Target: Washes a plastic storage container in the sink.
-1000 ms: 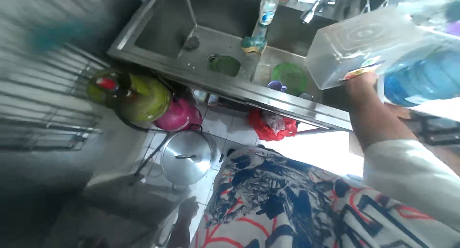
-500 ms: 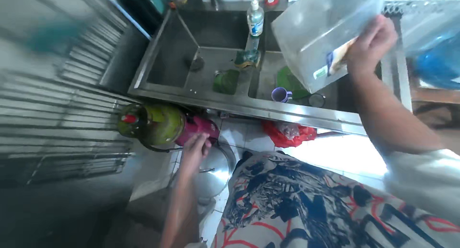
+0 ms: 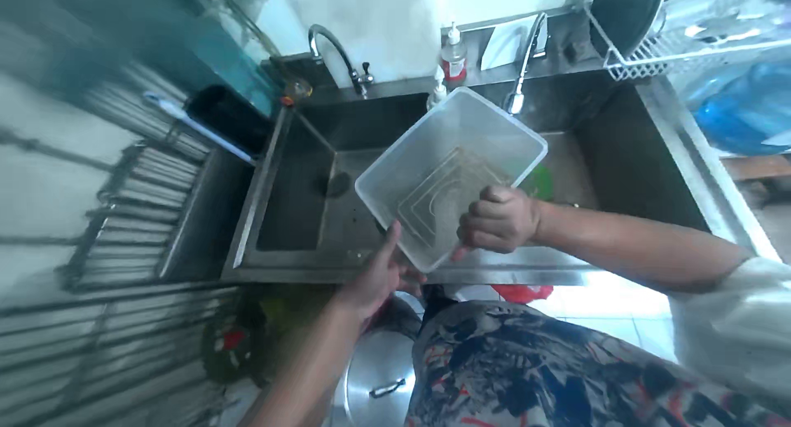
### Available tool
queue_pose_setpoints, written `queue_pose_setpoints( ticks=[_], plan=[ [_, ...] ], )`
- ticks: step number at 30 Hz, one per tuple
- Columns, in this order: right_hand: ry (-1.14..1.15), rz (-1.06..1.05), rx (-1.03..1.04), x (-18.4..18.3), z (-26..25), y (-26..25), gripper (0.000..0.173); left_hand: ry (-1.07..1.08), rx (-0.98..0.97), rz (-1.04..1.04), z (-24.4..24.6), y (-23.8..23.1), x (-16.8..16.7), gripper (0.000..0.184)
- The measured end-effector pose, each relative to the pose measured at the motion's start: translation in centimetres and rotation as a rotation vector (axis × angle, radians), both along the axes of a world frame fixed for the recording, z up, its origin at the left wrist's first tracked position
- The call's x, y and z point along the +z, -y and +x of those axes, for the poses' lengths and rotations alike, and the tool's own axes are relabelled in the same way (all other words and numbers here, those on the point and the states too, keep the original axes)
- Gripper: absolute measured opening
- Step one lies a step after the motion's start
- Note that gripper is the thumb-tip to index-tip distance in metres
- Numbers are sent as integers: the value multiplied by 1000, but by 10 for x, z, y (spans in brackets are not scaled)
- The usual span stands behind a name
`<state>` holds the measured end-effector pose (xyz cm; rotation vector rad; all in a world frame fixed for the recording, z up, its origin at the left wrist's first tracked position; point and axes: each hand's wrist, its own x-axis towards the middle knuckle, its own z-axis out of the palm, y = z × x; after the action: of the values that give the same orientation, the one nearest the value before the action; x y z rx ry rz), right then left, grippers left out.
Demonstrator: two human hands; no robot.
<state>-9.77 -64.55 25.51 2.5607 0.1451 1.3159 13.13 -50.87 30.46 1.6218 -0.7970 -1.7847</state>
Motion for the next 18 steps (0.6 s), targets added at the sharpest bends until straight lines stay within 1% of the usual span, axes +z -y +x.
queue_pose_setpoints(
  ticks=[1,2,3,4,6,7,9,11,12,13,15,16,18],
  plan=[
    [-28,-5,20,0,16,3,45,-33,5,24,12,4,-3,62],
    [-58,-12,35,0,33,8,43,-66,24,34,24,9,-6,54],
    [-86,-13,46,-1,52,13,42,-96,65,44,36,15,-11,45],
    [-121,-5,64,-1,70,16,37,-116,121,53,48,20,-17,42],
    [-215,49,75,1,101,19,23,-124,226,71,71,30,-28,46],
    [-243,91,55,1,111,18,20,-118,267,69,84,33,-35,47],
    [-196,200,-77,-8,116,23,17,-92,341,59,110,35,-46,44],
    [-139,367,-267,-28,101,41,17,-35,446,64,131,34,-52,39],
    [-166,471,-362,-40,89,54,16,-14,481,59,141,32,-57,38],
    [-275,592,-453,-54,77,68,18,5,499,45,150,29,-65,38],
    [-586,790,-581,-79,62,90,35,39,548,28,158,25,-77,36],
    [-723,832,-623,-90,61,98,44,54,585,31,157,26,-79,36],
    [-947,899,-659,-102,67,111,50,42,650,43,152,26,-83,36]
  ],
)
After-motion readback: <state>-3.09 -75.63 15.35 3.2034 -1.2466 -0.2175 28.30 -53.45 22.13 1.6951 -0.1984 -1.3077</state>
